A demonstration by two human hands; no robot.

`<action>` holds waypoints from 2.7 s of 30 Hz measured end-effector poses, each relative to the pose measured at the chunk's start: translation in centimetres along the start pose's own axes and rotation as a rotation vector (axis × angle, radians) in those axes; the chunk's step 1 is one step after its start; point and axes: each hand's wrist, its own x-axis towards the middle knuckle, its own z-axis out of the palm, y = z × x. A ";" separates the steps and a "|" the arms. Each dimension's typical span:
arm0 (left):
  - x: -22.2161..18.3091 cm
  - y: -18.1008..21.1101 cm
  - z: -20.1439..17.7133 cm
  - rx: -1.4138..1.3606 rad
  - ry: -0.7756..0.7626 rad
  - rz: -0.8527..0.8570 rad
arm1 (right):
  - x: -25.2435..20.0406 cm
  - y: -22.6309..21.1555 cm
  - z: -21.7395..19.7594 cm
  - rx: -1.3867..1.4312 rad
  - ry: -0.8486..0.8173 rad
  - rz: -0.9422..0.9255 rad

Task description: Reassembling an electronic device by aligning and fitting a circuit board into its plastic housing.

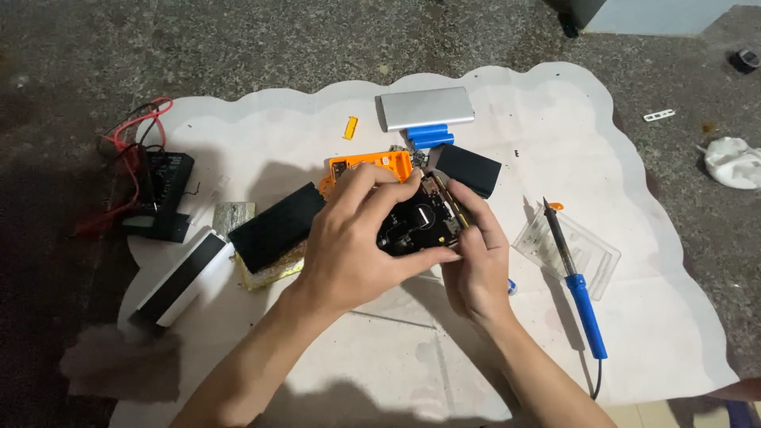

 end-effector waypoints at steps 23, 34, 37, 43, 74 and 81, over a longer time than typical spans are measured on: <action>-1.9 -1.9 2.0 0.035 -0.005 0.185 | 1.0 -1.8 0.1 0.204 -0.021 0.223; -2.0 -2.6 1.7 0.001 -0.051 0.183 | 1.2 -1.6 -0.3 0.205 -0.048 0.233; -2.4 -3.3 2.8 0.034 -0.041 0.199 | 1.7 -2.0 -0.9 0.067 -0.115 0.194; -2.7 -3.5 3.0 -0.028 -0.049 0.183 | 2.2 -2.7 -1.0 0.113 -0.071 0.323; -2.9 -3.4 3.0 -0.020 -0.059 0.131 | 1.7 -2.7 0.2 -0.142 -0.085 0.219; -2.0 -2.3 2.3 -0.004 -0.074 0.092 | 1.4 -2.0 0.1 -0.143 -0.090 0.194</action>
